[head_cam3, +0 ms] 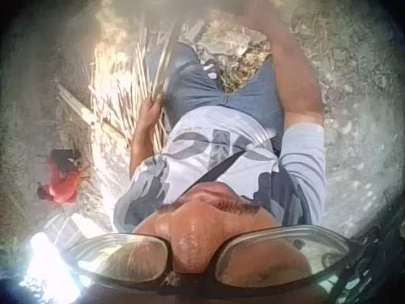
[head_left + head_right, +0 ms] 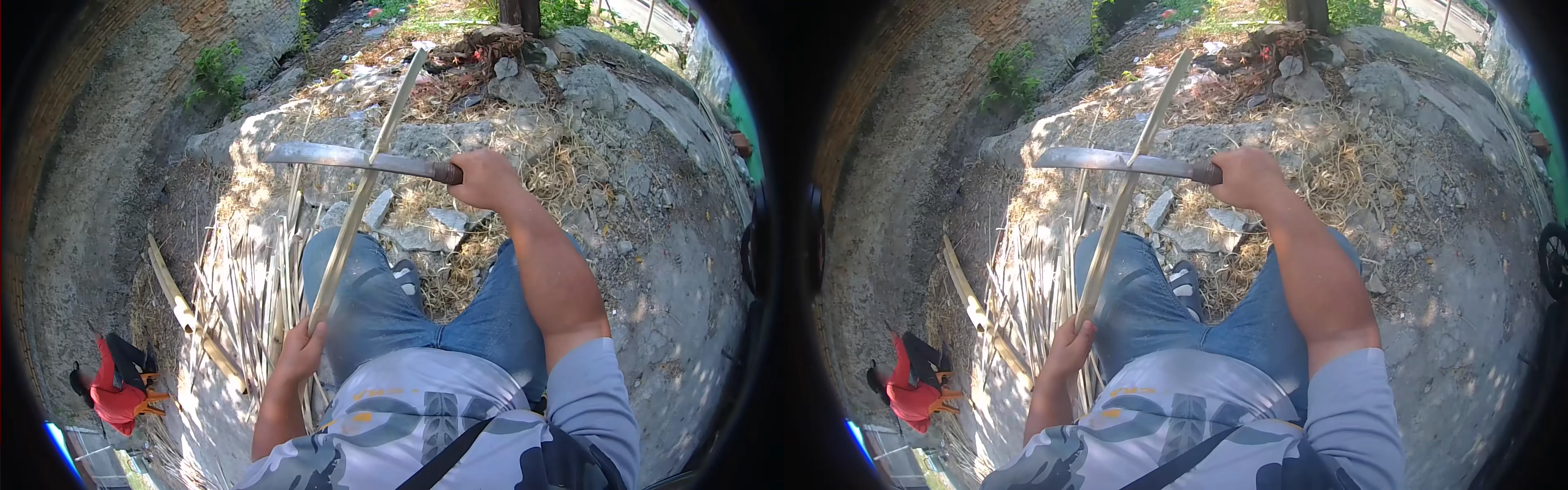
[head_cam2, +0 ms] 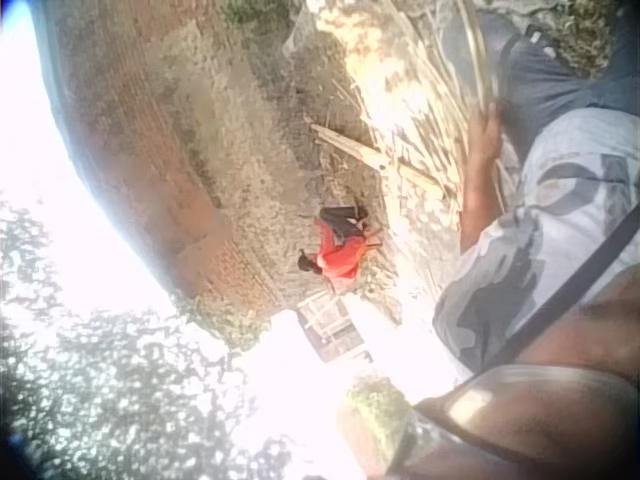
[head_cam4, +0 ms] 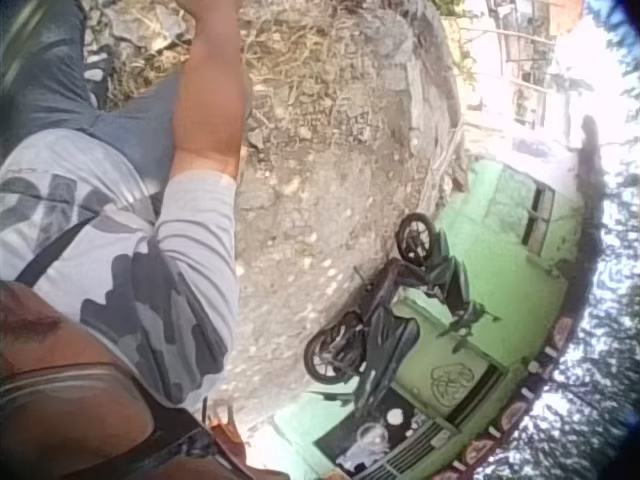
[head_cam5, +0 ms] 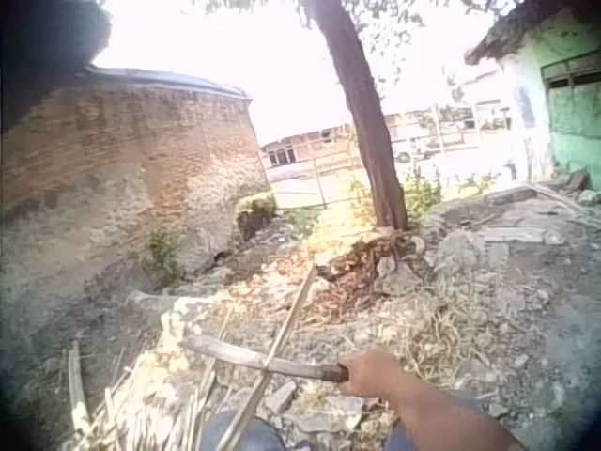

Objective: The person shaves bamboo strips using a knife, whittling down the sticks and picking up new strips from the pile to scrape.

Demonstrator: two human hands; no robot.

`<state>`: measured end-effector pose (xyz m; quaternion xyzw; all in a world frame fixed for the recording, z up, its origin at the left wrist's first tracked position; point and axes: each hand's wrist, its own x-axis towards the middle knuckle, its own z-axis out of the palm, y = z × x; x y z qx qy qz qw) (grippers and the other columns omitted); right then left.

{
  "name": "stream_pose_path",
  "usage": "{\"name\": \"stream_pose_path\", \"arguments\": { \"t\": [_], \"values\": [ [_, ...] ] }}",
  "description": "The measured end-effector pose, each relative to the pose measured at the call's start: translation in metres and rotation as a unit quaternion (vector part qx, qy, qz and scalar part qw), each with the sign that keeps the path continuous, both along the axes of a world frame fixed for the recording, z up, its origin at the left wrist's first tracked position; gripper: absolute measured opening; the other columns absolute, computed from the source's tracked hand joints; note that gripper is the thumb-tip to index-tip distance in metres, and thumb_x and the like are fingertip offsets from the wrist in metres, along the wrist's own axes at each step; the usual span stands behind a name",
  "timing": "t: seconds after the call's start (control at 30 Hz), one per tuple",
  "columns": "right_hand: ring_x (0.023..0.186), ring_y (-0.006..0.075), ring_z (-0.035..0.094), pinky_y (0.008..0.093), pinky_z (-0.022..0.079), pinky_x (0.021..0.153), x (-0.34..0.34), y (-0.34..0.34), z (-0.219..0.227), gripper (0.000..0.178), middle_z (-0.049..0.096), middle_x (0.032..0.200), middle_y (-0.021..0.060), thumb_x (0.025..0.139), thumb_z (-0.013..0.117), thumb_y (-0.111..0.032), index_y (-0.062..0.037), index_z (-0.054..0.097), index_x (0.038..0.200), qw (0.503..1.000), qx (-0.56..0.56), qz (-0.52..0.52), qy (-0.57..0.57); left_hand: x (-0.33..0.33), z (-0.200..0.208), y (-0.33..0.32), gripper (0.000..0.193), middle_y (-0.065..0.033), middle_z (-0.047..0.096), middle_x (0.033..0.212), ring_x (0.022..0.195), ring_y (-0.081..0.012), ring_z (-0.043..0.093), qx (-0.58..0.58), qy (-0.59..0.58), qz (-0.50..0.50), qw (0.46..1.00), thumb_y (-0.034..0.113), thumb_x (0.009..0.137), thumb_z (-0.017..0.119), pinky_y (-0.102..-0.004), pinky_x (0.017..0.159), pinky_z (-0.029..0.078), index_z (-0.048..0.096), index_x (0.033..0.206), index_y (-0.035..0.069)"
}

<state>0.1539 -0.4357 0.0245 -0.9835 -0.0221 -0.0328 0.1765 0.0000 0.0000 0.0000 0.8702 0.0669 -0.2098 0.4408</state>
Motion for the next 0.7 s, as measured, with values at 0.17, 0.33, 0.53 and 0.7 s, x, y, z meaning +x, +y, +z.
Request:
{"name": "stream_pose_path", "arguments": {
  "t": [0.17, 0.33, 0.53, 0.7],
  "values": [
    [0.078, 0.0271, 0.070, 0.0399, 0.050, 0.084, -0.015, 0.011, -0.007, 0.019, 0.071, 0.079, 0.0068, 0.071, 0.075, -0.030, -0.0169, 0.069, 0.083, 0.984, -0.036, 0.135, -0.107, 0.007, 0.000, -0.037, 0.034, -0.0012, 0.062, 0.081, 0.072, -0.0084, 0.054, -0.015, -0.031, -0.010, 0.999, 0.028, 0.104, 0.058, -0.0303, 0.065, 0.047, 0.063, 0.117, -0.003],
    [0.072, 0.0242, 0.068, 0.0367, 0.047, 0.086, -0.010, 0.026, -0.006, 0.019, 0.069, 0.072, 0.0052, 0.066, 0.077, -0.027, -0.0170, 0.069, 0.081, 0.948, -0.082, 0.233, -0.200, 0.012, 0.000, -0.033, 0.033, -0.0007, 0.061, 0.081, 0.073, -0.0079, 0.054, -0.022, -0.051, -0.024, 0.998, 0.027, 0.104, 0.058, -0.0299, 0.065, 0.047, 0.064, 0.116, -0.003],
    [0.081, 0.0362, 0.070, 0.0508, 0.054, 0.081, 0.006, -0.021, -0.014, 0.016, 0.070, 0.077, 0.0115, 0.075, 0.073, -0.026, -0.0141, 0.069, 0.084, 0.993, 0.006, -0.009, -0.115, 0.006, 0.017, -0.020, 0.028, 0.0023, 0.057, 0.077, 0.067, -0.0059, 0.049, -0.007, -0.025, -0.042, 0.999, 0.028, 0.105, 0.057, -0.0267, 0.059, 0.042, 0.064, 0.107, 0.001],
    [0.080, 0.0369, 0.069, 0.0493, 0.056, 0.078, 0.003, -0.007, -0.011, 0.017, 0.070, 0.079, 0.0123, 0.076, 0.071, -0.028, -0.0147, 0.070, 0.086, 0.993, -0.027, 0.004, -0.115, 0.003, 0.015, -0.028, 0.030, 0.0027, 0.058, 0.076, 0.069, -0.0049, 0.049, -0.016, -0.008, 0.009, 1.000, 0.021, 0.105, 0.058, -0.0252, 0.060, 0.043, 0.064, 0.119, -0.005]
  ]
}}
